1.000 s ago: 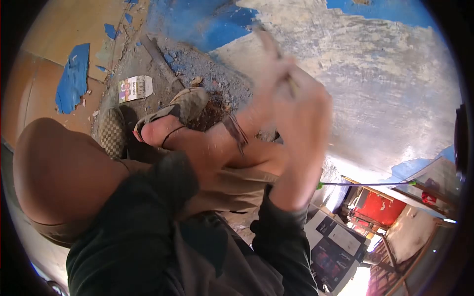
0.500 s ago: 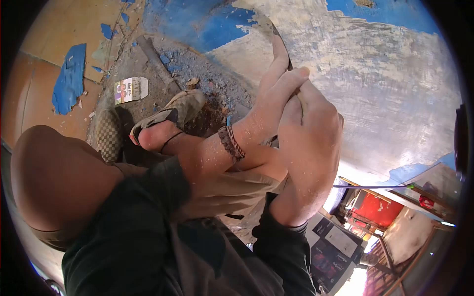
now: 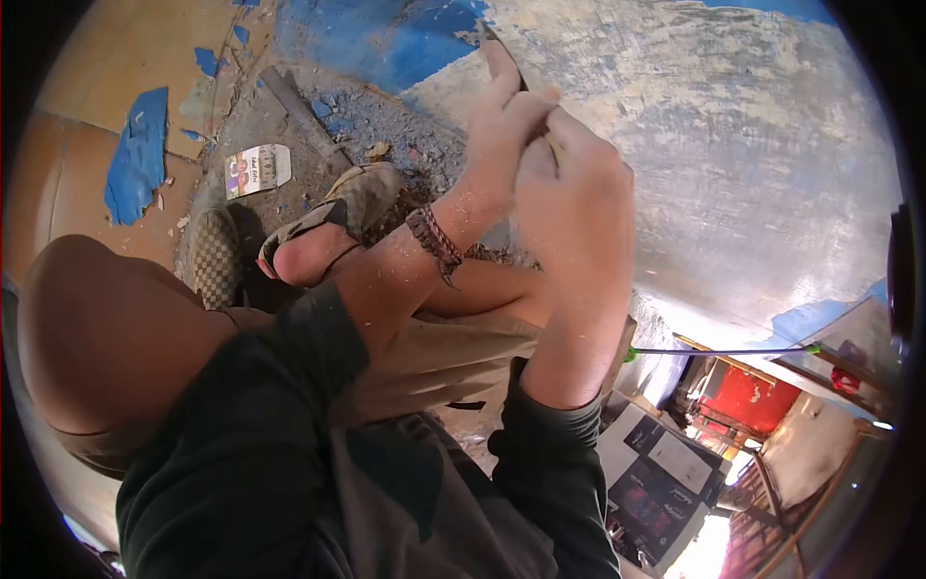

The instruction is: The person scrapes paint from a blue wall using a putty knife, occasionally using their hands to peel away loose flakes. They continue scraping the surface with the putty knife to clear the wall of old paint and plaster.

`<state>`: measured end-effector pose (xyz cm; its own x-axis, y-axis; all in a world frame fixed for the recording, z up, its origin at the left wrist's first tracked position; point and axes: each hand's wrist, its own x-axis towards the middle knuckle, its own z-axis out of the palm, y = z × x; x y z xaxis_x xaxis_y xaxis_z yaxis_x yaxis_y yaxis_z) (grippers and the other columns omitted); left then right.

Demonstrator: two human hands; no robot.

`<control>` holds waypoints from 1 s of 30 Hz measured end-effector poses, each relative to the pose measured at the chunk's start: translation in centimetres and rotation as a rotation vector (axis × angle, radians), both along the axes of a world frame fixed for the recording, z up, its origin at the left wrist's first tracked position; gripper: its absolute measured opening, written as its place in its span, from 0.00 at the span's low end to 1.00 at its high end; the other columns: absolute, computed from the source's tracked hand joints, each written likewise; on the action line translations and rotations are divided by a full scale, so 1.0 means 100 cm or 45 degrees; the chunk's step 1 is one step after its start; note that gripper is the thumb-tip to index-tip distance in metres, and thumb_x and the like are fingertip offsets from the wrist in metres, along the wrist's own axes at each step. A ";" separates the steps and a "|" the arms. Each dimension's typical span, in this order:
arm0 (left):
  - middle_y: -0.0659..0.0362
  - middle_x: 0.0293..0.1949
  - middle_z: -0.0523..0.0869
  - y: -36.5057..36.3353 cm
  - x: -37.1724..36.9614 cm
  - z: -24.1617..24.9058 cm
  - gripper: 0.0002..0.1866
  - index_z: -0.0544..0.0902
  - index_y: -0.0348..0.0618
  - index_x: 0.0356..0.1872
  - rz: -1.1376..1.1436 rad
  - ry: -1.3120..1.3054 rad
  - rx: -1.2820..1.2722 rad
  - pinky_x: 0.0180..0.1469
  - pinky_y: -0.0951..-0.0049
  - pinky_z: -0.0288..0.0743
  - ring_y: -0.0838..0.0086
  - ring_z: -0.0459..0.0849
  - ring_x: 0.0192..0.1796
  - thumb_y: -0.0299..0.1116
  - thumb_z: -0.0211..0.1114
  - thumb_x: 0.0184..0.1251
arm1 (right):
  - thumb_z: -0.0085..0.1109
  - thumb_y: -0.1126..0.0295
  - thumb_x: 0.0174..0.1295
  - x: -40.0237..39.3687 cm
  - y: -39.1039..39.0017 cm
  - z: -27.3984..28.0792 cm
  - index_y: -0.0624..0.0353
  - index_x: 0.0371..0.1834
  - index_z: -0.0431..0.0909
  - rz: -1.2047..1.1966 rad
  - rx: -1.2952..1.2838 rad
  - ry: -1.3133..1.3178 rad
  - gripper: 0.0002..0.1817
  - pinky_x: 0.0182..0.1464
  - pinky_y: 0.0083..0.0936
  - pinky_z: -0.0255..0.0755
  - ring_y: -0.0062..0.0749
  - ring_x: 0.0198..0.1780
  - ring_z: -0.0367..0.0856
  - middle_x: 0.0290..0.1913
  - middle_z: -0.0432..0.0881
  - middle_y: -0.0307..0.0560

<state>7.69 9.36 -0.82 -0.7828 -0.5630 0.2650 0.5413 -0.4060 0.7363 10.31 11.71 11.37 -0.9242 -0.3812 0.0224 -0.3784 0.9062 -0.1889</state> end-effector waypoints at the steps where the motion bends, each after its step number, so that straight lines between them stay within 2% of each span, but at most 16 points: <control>1: 0.58 0.32 0.73 0.006 -0.004 0.006 0.13 0.70 0.32 0.50 0.132 0.114 0.025 0.34 0.71 0.69 0.76 0.73 0.32 0.31 0.54 0.70 | 0.49 0.70 0.62 0.005 0.003 0.009 0.61 0.45 0.81 -0.036 -0.051 -0.046 0.13 0.40 0.41 0.73 0.63 0.37 0.80 0.35 0.79 0.68; 3: 0.59 0.32 0.73 -0.002 -0.012 0.011 0.14 0.70 0.33 0.50 0.308 0.244 0.043 0.32 0.72 0.69 0.77 0.72 0.31 0.31 0.55 0.70 | 0.49 0.70 0.62 0.002 -0.006 0.009 0.61 0.45 0.81 -0.027 -0.106 -0.078 0.13 0.40 0.41 0.73 0.64 0.37 0.79 0.35 0.79 0.69; 6: 0.61 0.34 0.73 -0.004 -0.003 -0.007 0.17 0.70 0.32 0.53 0.046 -0.034 0.324 0.32 0.73 0.68 0.78 0.72 0.31 0.32 0.57 0.68 | 0.49 0.70 0.62 0.006 -0.010 -0.010 0.61 0.47 0.81 0.020 -0.122 0.026 0.14 0.40 0.41 0.74 0.62 0.37 0.80 0.35 0.80 0.67; 8: 0.62 0.35 0.73 -0.016 -0.006 -0.019 0.16 0.73 0.34 0.51 0.535 0.121 -0.465 0.33 0.74 0.69 0.79 0.71 0.32 0.33 0.58 0.67 | 0.49 0.69 0.63 0.003 -0.010 -0.016 0.59 0.49 0.81 -0.004 0.003 0.030 0.15 0.41 0.42 0.74 0.62 0.38 0.81 0.36 0.80 0.67; 9: 0.62 0.35 0.73 -0.010 -0.003 -0.010 0.16 0.73 0.34 0.51 0.526 0.125 -0.461 0.33 0.74 0.69 0.79 0.71 0.32 0.33 0.58 0.67 | 0.49 0.69 0.63 0.010 -0.007 -0.007 0.59 0.49 0.81 -0.014 0.007 0.033 0.15 0.41 0.42 0.74 0.62 0.38 0.81 0.36 0.80 0.67; 11: 0.63 0.35 0.73 -0.005 -0.005 0.017 0.12 0.75 0.35 0.45 0.295 0.257 0.089 0.32 0.74 0.68 0.79 0.72 0.31 0.32 0.58 0.67 | 0.49 0.69 0.63 0.017 -0.008 0.016 0.60 0.47 0.81 -0.150 -0.091 -0.102 0.14 0.41 0.44 0.74 0.63 0.40 0.81 0.36 0.80 0.67; 14: 0.64 0.32 0.73 -0.012 0.007 0.014 0.09 0.76 0.36 0.41 0.084 0.058 0.284 0.33 0.75 0.68 0.80 0.72 0.32 0.32 0.58 0.67 | 0.49 0.69 0.63 0.013 -0.013 -0.003 0.61 0.46 0.81 -0.005 -0.132 0.088 0.14 0.41 0.42 0.74 0.61 0.39 0.82 0.35 0.80 0.66; 15: 0.64 0.29 0.73 -0.015 -0.016 -0.006 0.11 0.76 0.36 0.41 0.459 0.107 -0.236 0.35 0.77 0.68 0.81 0.71 0.33 0.34 0.58 0.67 | 0.49 0.70 0.63 0.012 -0.012 -0.012 0.60 0.46 0.81 0.020 -0.034 0.160 0.13 0.39 0.39 0.74 0.58 0.35 0.82 0.33 0.81 0.64; 16: 0.64 0.29 0.73 -0.001 -0.019 -0.022 0.11 0.76 0.36 0.41 0.439 0.105 -0.237 0.35 0.77 0.68 0.81 0.71 0.33 0.34 0.58 0.67 | 0.49 0.70 0.63 0.013 -0.007 -0.013 0.60 0.46 0.81 0.000 -0.034 0.156 0.13 0.39 0.39 0.74 0.58 0.35 0.82 0.33 0.81 0.64; 18: 0.63 0.27 0.72 -0.006 -0.002 0.005 0.11 0.76 0.36 0.41 -0.017 0.057 0.241 0.36 0.77 0.68 0.81 0.71 0.33 0.34 0.59 0.67 | 0.50 0.70 0.63 0.010 0.003 -0.005 0.61 0.46 0.81 0.020 -0.214 0.027 0.13 0.37 0.36 0.74 0.56 0.31 0.80 0.31 0.81 0.63; 20: 0.62 0.27 0.73 -0.003 -0.007 0.012 0.10 0.76 0.34 0.38 0.269 0.173 0.105 0.34 0.74 0.68 0.79 0.72 0.33 0.32 0.58 0.67 | 0.50 0.70 0.63 0.007 0.001 0.002 0.62 0.45 0.81 -0.029 -0.240 0.021 0.13 0.36 0.37 0.73 0.56 0.29 0.78 0.31 0.79 0.65; 22: 0.60 0.28 0.73 -0.003 -0.010 0.005 0.10 0.76 0.33 0.35 0.514 0.105 -0.084 0.33 0.73 0.68 0.78 0.73 0.33 0.33 0.59 0.66 | 0.50 0.70 0.62 -0.002 0.000 -0.007 0.62 0.39 0.82 0.111 -0.267 0.073 0.12 0.38 0.47 0.75 0.65 0.37 0.80 0.32 0.80 0.67; 23: 0.60 0.28 0.74 -0.020 -0.013 -0.007 0.12 0.75 0.32 0.32 0.699 -0.083 -0.522 0.33 0.73 0.69 0.78 0.73 0.33 0.34 0.59 0.66 | 0.49 0.71 0.63 -0.009 -0.005 -0.018 0.62 0.48 0.81 0.124 -0.082 0.100 0.15 0.34 0.34 0.72 0.46 0.27 0.79 0.30 0.80 0.63; 24: 0.60 0.28 0.74 -0.018 -0.011 -0.010 0.12 0.75 0.32 0.32 0.698 -0.082 -0.527 0.33 0.73 0.69 0.78 0.73 0.33 0.34 0.59 0.66 | 0.49 0.71 0.63 -0.008 -0.003 -0.020 0.62 0.48 0.81 0.122 -0.087 0.100 0.15 0.34 0.34 0.72 0.46 0.27 0.79 0.30 0.80 0.63; 27: 0.56 0.32 0.78 -0.012 -0.002 0.004 0.11 0.77 0.33 0.35 0.054 -0.062 0.265 0.35 0.73 0.70 0.76 0.77 0.35 0.34 0.58 0.66 | 0.50 0.70 0.63 0.002 -0.002 -0.010 0.62 0.47 0.82 0.108 -0.082 0.055 0.14 0.35 0.35 0.73 0.52 0.29 0.80 0.30 0.80 0.65; 30: 0.58 0.30 0.76 -0.006 -0.014 0.014 0.10 0.75 0.35 0.37 0.541 0.061 -0.103 0.34 0.74 0.69 0.78 0.76 0.33 0.33 0.56 0.66 | 0.50 0.69 0.62 0.006 -0.012 0.005 0.62 0.44 0.81 -0.064 -0.197 -0.002 0.13 0.37 0.37 0.74 0.61 0.31 0.77 0.32 0.79 0.67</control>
